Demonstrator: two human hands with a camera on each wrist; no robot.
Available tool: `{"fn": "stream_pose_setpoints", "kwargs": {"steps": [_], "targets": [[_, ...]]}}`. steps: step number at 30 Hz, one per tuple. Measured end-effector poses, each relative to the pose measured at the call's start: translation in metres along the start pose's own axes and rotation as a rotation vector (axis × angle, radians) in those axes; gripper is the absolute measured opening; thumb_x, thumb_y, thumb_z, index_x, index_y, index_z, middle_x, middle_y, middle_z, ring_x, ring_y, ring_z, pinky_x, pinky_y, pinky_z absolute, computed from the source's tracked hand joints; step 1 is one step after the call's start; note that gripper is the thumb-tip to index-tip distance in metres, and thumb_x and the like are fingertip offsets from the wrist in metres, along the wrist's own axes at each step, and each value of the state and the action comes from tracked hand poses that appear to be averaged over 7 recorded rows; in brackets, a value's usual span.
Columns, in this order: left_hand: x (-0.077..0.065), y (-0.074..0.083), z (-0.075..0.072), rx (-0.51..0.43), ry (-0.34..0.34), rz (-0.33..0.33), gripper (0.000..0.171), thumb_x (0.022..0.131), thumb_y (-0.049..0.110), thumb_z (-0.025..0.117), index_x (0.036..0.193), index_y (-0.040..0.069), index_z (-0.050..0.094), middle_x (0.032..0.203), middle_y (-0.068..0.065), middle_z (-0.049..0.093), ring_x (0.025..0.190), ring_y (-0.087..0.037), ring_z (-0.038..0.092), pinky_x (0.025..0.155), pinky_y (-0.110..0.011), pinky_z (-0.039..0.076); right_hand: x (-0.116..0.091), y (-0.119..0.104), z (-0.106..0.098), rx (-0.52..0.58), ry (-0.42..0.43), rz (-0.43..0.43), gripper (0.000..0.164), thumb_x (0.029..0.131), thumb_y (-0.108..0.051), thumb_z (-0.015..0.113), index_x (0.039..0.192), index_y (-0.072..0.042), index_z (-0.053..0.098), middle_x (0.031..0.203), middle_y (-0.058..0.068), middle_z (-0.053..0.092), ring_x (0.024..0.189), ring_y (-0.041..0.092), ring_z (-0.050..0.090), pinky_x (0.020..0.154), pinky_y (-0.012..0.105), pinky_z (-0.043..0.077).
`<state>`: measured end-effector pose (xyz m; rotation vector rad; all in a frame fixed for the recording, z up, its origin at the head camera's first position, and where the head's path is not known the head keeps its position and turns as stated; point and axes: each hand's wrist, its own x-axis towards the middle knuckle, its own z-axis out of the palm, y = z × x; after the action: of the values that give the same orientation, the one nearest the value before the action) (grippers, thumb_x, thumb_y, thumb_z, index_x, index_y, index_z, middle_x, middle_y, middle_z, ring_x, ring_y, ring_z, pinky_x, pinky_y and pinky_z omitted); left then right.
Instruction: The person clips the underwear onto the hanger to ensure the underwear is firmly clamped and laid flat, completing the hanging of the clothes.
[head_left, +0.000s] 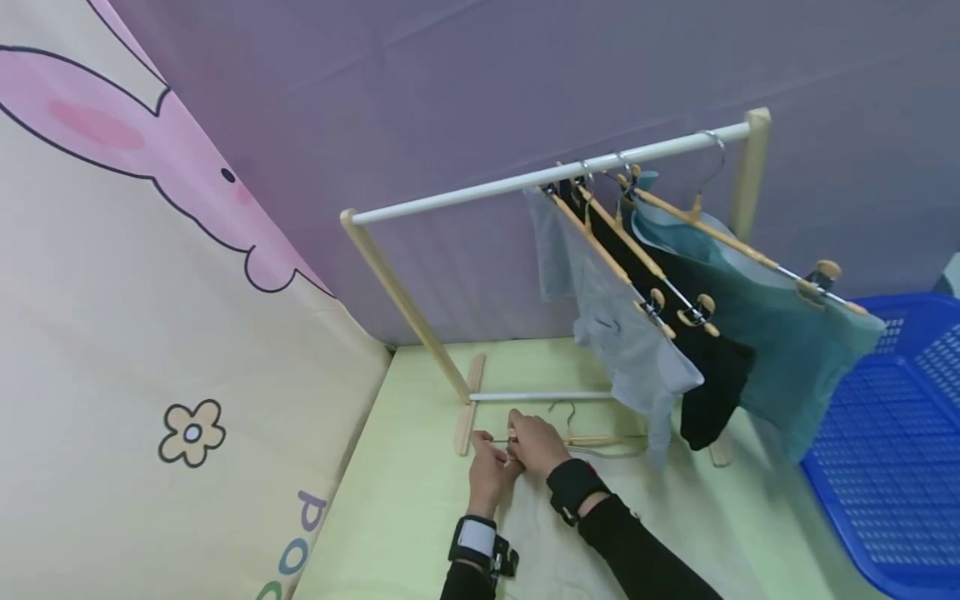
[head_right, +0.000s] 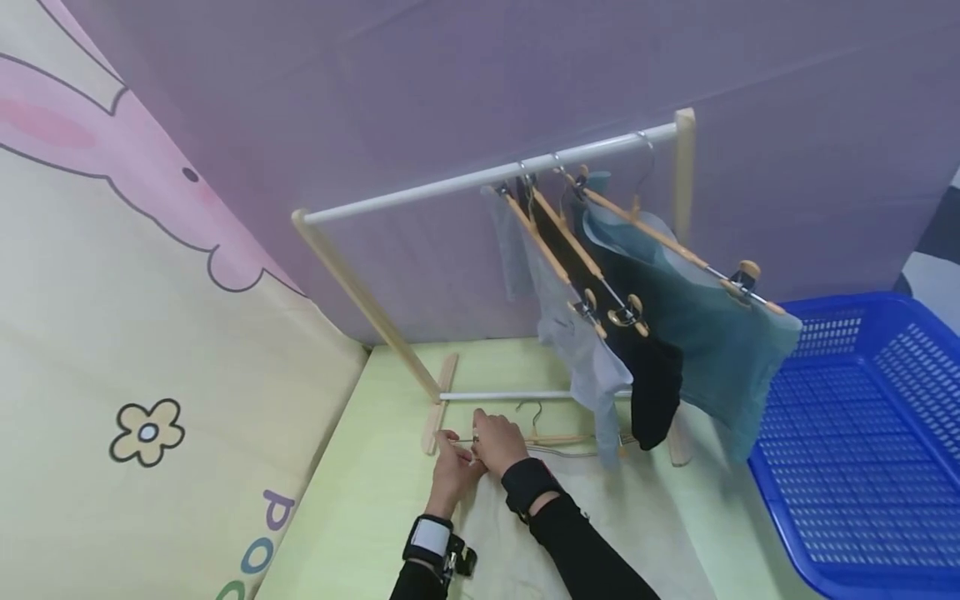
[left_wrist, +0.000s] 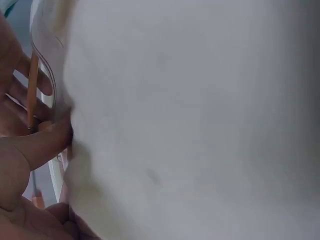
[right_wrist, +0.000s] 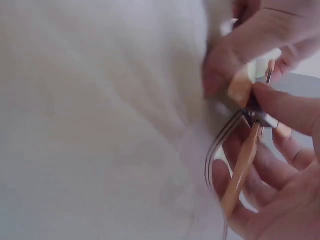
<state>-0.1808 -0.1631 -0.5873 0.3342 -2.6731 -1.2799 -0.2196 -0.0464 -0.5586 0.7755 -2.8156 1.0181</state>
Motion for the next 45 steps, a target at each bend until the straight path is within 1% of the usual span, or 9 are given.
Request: {"fn": "stream_pose_setpoints", "kwargs": {"steps": [3,6,12,15,18,28,33,38,45], "targets": [[-0.001,-0.001,0.001,-0.065,0.026,-0.031,0.076,0.065,0.020,0.078,0.119,0.005,0.028,0.068,-0.002,0.057,0.058,-0.012,0.050,0.055,-0.029,0.040,0.002,0.001,-0.006,0.129,-0.039,-0.003,0.023,0.088,-0.015,0.057,0.107,-0.005,0.047,0.074,-0.002,0.049,0.064,0.014,0.046,0.061,0.032,0.039],[0.000,-0.003,-0.002,-0.093,-0.020,-0.058,0.074,0.067,0.022,0.078,0.120,0.002,0.032,0.069,-0.001,0.056,0.059,-0.013,0.050,0.055,-0.029,0.040,0.003,0.002,-0.011,0.195,-0.097,0.023,0.031,0.092,-0.027,0.052,0.112,-0.002,0.051,0.075,-0.001,0.052,0.065,0.013,0.048,0.064,0.033,0.041],[0.004,-0.004,-0.013,-0.210,-0.239,-0.052,0.034,0.075,0.020,0.071,0.103,0.003,0.059,0.081,-0.005,0.059,0.073,-0.016,0.053,0.064,-0.030,0.043,0.006,0.012,-0.017,0.223,-0.070,-0.059,0.034,0.092,-0.042,0.048,0.077,-0.014,0.060,0.062,-0.004,0.046,0.055,0.012,0.041,0.056,0.028,0.034],[0.006,-0.004,-0.019,-0.267,-0.307,-0.043,0.033,0.078,0.028,0.069,0.102,0.007,0.065,0.086,-0.004,0.063,0.079,-0.015,0.055,0.069,-0.031,0.043,0.007,0.018,-0.021,0.233,-0.008,-0.133,0.039,0.090,-0.045,0.048,0.064,-0.016,0.052,0.055,-0.004,0.036,0.049,0.012,0.033,0.054,0.026,0.030],[0.007,-0.006,-0.023,-0.248,-0.301,-0.039,0.033,0.079,0.038,0.068,0.097,0.011,0.069,0.087,-0.002,0.065,0.078,-0.014,0.053,0.068,-0.031,0.041,0.008,0.021,-0.024,0.222,0.048,-0.173,0.043,0.088,-0.047,0.049,0.059,-0.017,0.047,0.053,-0.006,0.031,0.047,0.011,0.031,0.054,0.025,0.030],[0.009,-0.007,-0.028,-0.257,-0.341,-0.084,0.036,0.077,0.044,0.067,0.093,0.012,0.069,0.086,0.000,0.063,0.080,-0.016,0.051,0.069,-0.030,0.039,0.008,0.021,-0.028,0.191,0.131,-0.173,0.018,0.087,-0.030,0.059,0.072,-0.023,0.067,0.069,-0.011,0.058,0.056,0.002,0.046,0.059,0.026,0.040],[0.010,-0.009,-0.028,-0.284,-0.344,-0.091,0.038,0.078,0.044,0.066,0.098,0.012,0.068,0.092,-0.001,0.065,0.084,-0.015,0.054,0.072,-0.032,0.042,0.009,0.022,-0.027,0.181,0.142,-0.194,0.016,0.085,-0.029,0.061,0.073,-0.022,0.068,0.068,-0.011,0.059,0.056,0.001,0.046,0.059,0.025,0.039],[0.009,-0.013,-0.025,-0.309,-0.277,-0.101,0.038,0.078,0.043,0.067,0.100,0.011,0.069,0.095,-0.001,0.065,0.085,-0.014,0.055,0.073,-0.031,0.043,0.009,0.024,-0.028,0.189,0.101,-0.205,0.028,0.086,-0.036,0.058,0.064,-0.020,0.064,0.053,-0.009,0.046,0.046,0.007,0.035,0.054,0.024,0.032],[0.009,-0.011,-0.018,-0.389,-0.176,-0.130,0.039,0.077,0.042,0.068,0.097,0.009,0.069,0.097,-0.003,0.065,0.087,-0.014,0.055,0.074,-0.031,0.043,0.008,0.030,-0.025,0.208,0.073,-0.185,0.033,0.086,-0.042,0.056,0.065,-0.019,0.064,0.056,-0.010,0.047,0.050,0.005,0.037,0.054,0.025,0.032]]}}
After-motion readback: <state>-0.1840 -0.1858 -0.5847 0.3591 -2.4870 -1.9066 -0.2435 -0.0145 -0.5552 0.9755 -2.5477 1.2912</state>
